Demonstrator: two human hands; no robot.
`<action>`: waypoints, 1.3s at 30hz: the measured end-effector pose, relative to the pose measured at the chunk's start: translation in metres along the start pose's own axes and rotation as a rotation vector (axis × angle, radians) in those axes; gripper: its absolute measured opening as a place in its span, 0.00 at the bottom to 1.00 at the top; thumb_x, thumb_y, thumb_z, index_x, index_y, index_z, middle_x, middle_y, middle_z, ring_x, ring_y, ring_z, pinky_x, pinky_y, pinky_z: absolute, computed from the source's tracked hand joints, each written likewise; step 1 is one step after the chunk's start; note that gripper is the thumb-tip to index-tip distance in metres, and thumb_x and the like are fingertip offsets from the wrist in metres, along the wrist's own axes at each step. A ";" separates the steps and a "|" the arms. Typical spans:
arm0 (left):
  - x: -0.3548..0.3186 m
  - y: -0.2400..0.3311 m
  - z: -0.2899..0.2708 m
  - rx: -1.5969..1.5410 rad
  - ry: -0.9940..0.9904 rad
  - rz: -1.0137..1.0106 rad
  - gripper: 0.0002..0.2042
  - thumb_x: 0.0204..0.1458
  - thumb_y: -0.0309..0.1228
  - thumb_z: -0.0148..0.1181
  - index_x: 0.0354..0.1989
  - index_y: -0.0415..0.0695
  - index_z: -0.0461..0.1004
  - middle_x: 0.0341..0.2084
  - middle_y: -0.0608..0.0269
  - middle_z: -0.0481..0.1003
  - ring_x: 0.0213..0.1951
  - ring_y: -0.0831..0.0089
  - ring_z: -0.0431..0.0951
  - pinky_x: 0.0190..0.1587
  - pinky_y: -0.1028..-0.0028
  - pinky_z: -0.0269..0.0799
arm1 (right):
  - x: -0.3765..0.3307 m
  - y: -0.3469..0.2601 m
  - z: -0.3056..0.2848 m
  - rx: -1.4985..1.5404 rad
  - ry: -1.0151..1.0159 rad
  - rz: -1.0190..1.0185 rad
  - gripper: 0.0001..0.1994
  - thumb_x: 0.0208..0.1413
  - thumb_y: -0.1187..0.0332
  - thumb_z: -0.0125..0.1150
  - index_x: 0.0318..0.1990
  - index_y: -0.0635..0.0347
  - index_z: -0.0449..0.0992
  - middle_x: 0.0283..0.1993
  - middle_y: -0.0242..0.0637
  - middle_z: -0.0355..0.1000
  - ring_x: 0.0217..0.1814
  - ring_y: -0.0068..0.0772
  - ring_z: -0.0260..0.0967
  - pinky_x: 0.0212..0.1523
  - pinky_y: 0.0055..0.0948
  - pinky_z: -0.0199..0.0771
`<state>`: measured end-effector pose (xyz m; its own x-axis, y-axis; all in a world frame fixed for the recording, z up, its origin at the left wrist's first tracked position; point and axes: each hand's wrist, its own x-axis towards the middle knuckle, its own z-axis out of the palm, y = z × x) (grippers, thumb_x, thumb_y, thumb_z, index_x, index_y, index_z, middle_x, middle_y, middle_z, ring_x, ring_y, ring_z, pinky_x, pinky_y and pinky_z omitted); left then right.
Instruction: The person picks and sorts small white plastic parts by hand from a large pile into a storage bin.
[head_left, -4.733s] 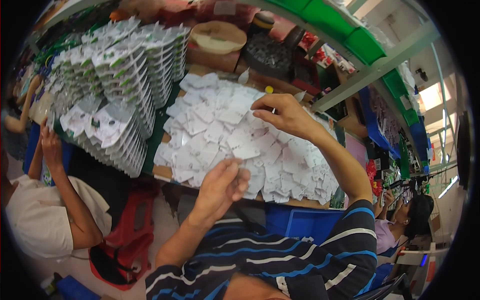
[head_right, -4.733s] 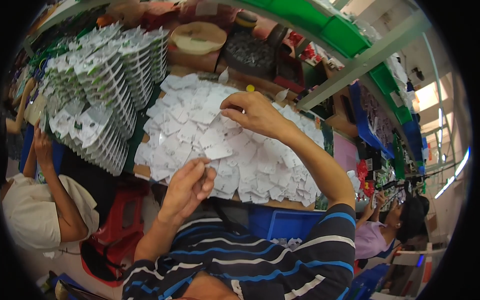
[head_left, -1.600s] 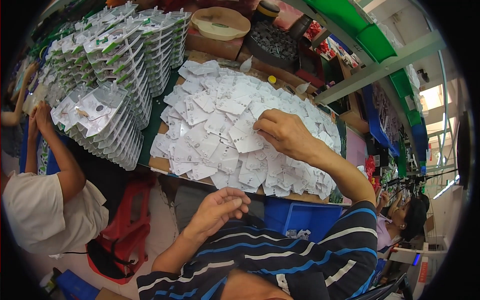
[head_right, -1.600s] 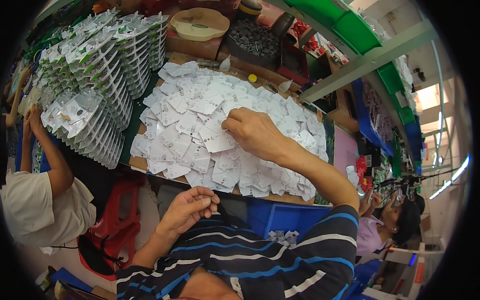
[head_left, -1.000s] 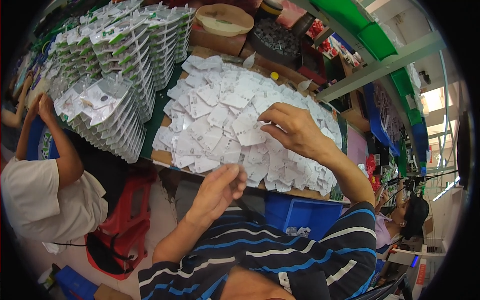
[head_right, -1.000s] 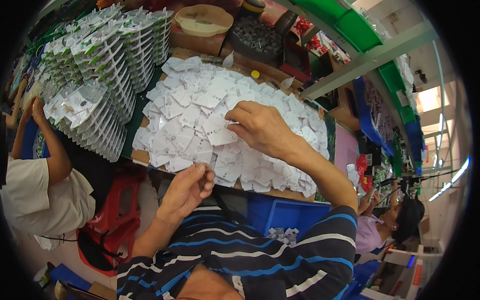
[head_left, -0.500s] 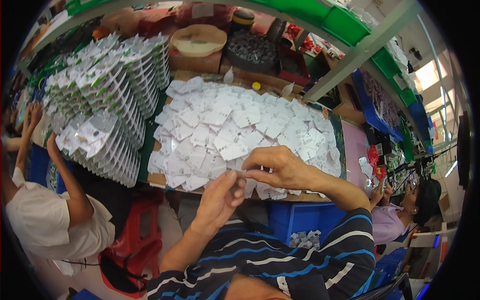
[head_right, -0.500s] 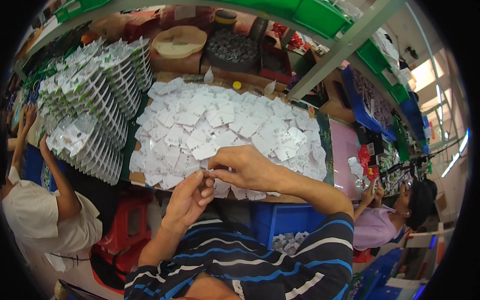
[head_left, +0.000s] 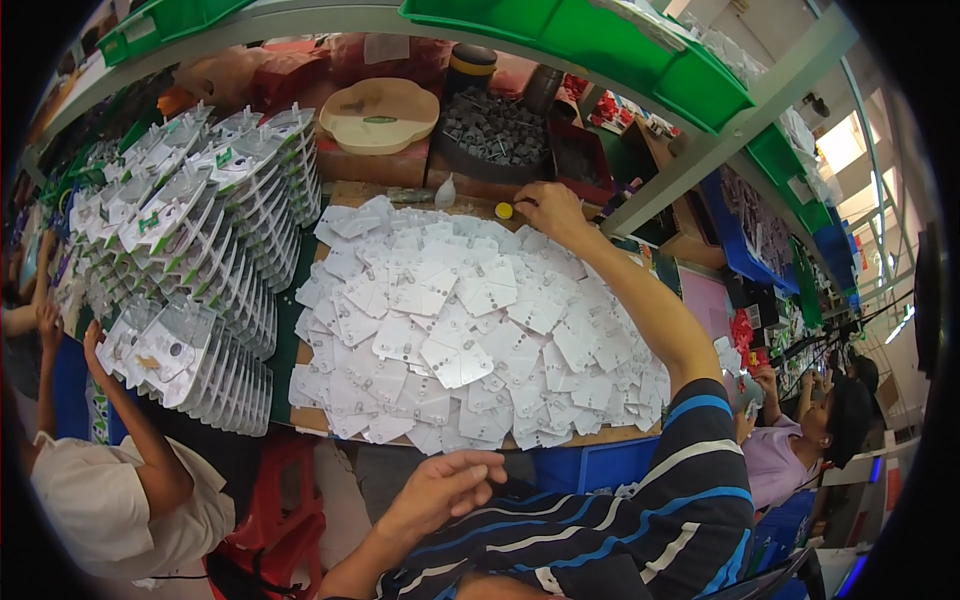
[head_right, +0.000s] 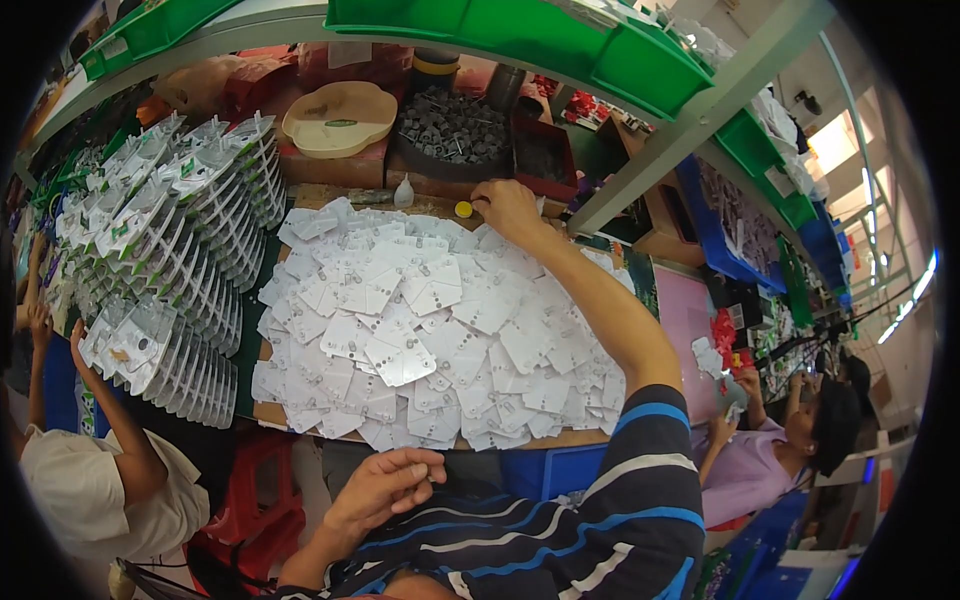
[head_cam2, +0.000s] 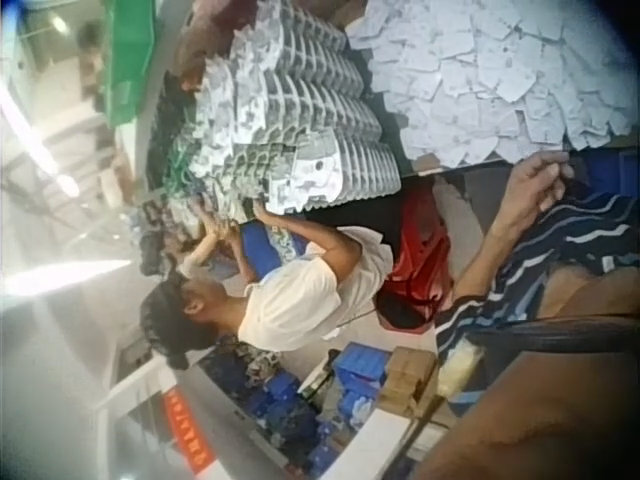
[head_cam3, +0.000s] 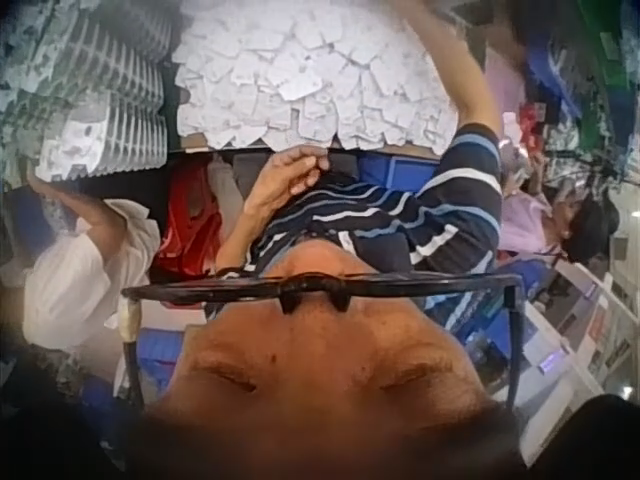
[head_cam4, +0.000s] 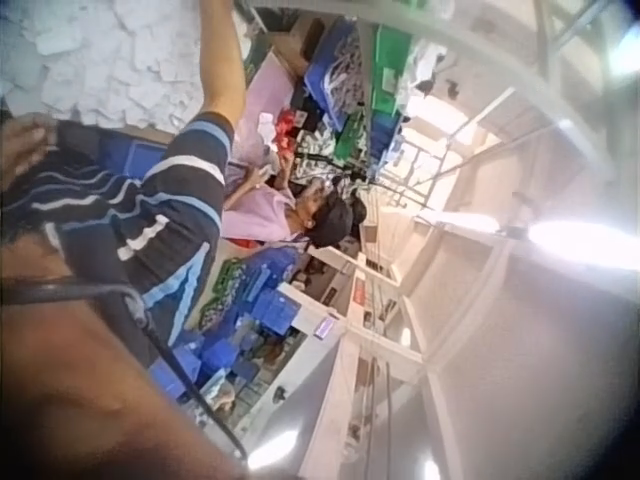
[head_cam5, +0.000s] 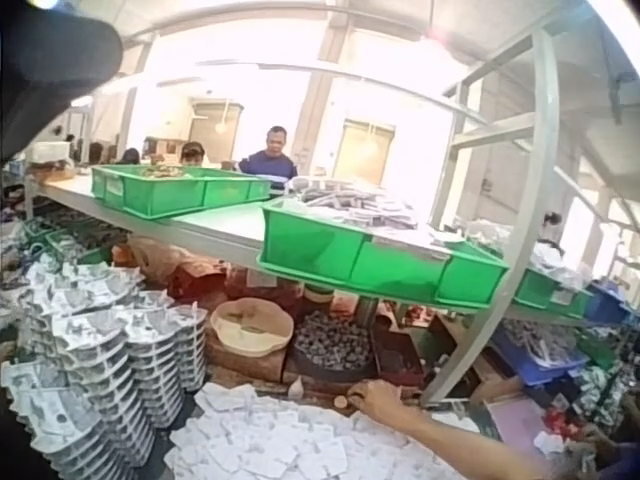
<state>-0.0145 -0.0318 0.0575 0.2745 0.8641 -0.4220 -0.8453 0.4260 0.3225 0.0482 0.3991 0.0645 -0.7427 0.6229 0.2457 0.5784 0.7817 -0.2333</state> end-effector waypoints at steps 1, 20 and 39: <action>0.000 -0.001 -0.005 -0.005 0.002 -0.001 0.12 0.61 0.21 0.50 0.52 0.33 0.72 0.39 0.53 0.76 0.27 0.78 0.71 0.21 0.86 0.62 | 0.004 0.003 0.008 0.000 -0.005 0.000 0.08 0.49 0.67 0.62 0.35 0.59 0.83 0.36 0.45 0.78 0.38 0.49 0.75 0.42 0.43 0.74; -0.001 -0.011 -0.017 -0.082 -0.074 -0.052 0.12 0.64 0.23 0.46 0.54 0.35 0.62 0.48 0.41 0.72 0.35 0.72 0.74 0.33 0.79 0.69 | 0.018 0.009 0.040 -0.133 -0.072 -0.059 0.07 0.48 0.70 0.59 0.33 0.60 0.82 0.35 0.44 0.77 0.38 0.47 0.75 0.41 0.41 0.75; -0.005 -0.026 -0.007 0.026 -0.069 -0.051 0.11 0.59 0.22 0.55 0.50 0.36 0.73 0.36 0.54 0.76 0.33 0.73 0.76 0.24 0.84 0.67 | -0.104 -0.063 -0.095 0.226 -0.136 -0.197 0.07 0.52 0.69 0.62 0.37 0.62 0.79 0.36 0.40 0.75 0.38 0.44 0.73 0.39 0.38 0.72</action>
<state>0.0033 -0.0489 0.0455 0.3487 0.8571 -0.3792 -0.8172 0.4761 0.3247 0.1214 0.2877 0.1434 -0.8800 0.4384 0.1830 0.3405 0.8507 -0.4006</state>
